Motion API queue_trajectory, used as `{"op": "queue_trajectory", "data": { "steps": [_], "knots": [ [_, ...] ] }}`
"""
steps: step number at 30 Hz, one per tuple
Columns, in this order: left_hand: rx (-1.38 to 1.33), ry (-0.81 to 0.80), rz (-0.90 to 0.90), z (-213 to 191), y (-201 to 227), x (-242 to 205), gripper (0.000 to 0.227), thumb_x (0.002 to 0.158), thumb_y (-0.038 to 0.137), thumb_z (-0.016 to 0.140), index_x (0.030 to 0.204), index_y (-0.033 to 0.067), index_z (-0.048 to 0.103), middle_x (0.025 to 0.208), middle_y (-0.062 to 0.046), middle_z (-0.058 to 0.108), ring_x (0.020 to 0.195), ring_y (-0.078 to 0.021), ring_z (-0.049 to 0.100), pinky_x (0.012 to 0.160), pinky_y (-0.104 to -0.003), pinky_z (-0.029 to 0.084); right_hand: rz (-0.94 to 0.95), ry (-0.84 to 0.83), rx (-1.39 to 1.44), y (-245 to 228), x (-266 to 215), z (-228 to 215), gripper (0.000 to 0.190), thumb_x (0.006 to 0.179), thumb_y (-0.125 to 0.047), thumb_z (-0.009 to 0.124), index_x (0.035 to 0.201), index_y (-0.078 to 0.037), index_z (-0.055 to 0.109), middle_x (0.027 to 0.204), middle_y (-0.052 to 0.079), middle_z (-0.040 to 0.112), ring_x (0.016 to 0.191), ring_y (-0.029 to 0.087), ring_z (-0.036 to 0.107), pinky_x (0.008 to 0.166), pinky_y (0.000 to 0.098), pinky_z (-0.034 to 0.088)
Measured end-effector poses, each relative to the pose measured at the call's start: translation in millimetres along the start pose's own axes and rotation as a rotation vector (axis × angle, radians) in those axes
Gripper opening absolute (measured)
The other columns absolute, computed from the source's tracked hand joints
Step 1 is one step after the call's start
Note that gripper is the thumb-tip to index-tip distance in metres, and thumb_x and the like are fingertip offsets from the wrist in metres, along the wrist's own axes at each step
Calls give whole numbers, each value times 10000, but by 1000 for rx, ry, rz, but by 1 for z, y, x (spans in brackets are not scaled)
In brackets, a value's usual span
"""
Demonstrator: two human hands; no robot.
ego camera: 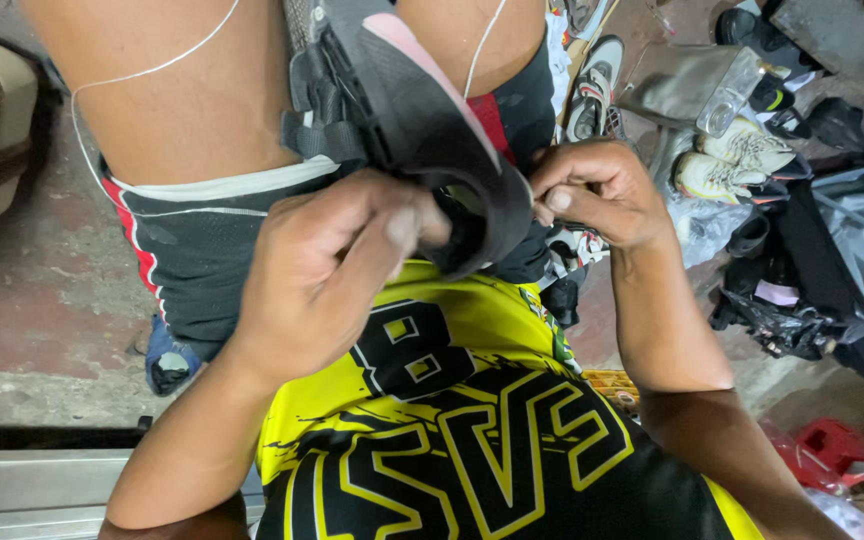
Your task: The person sits and sews a black and pink sneaker using a needle and white thread. They repeatedly push the needle through the shoe's upper material and pull the thread tight to secure the stitches. The shoe is held in the left hand while the right hand manipulates the needle.
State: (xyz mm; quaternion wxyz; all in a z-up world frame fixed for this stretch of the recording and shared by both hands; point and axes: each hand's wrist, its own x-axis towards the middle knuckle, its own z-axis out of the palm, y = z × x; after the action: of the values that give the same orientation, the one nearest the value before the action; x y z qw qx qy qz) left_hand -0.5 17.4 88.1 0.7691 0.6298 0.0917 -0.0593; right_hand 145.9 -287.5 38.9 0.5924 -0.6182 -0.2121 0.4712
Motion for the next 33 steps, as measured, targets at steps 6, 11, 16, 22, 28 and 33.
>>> {"op": "queue_trajectory", "data": {
  "steps": [6, 11, 16, 22, 28, 33],
  "knots": [
    [429, 33, 122, 16, -19, 10, 119, 1016, 77, 540, 1093, 6, 597, 778, -169, 620, 685, -376, 625, 622, -405, 464, 16, -51, -565, -57, 8, 27, 112, 969, -22, 633, 1047, -12, 712, 908, 99, 720, 735, 190, 699, 668, 304, 530],
    [221, -84, -192, 11, -22, -1, 89, 930, 39, 576, 1012, 33, 613, 617, -36, 511, 527, -136, 509, 534, -292, 430, -181, -18, -738, -79, 15, 53, 190, 946, -55, 681, 1133, -86, 691, 1015, 79, 714, 846, 255, 714, 705, 354, 563],
    [215, -83, -272, 8, -22, -6, 146, 896, -8, 581, 1012, 42, 655, 586, 22, 499, 530, -29, 441, 523, -253, 389, -161, -73, -944, -87, 16, 58, 256, 853, -109, 734, 1106, -94, 696, 887, 51, 628, 715, 236, 676, 546, 382, 514],
    [216, -108, -286, 13, -19, -2, 153, 886, -22, 579, 1007, 41, 647, 646, 19, 591, 577, -35, 501, 563, -242, 434, -207, -9, -1000, -83, 8, 64, 290, 879, -99, 730, 1166, -77, 687, 983, 48, 624, 704, 213, 664, 543, 366, 524],
    [312, -129, -249, 14, -18, 2, 93, 841, -37, 558, 904, 19, 597, 703, -25, 608, 618, -81, 539, 593, -273, 461, -254, 29, -1045, -77, 7, 66, 266, 865, -62, 686, 1130, -45, 668, 1020, 74, 630, 835, 215, 696, 694, 346, 559],
    [481, -164, -355, 5, -19, -2, 73, 845, 10, 612, 799, 26, 557, 585, -78, 504, 498, -156, 496, 529, -324, 436, -291, 85, -1140, -78, 10, 68, 205, 768, -105, 679, 964, -55, 650, 977, 94, 649, 849, 227, 675, 790, 350, 556]
  ]
}}
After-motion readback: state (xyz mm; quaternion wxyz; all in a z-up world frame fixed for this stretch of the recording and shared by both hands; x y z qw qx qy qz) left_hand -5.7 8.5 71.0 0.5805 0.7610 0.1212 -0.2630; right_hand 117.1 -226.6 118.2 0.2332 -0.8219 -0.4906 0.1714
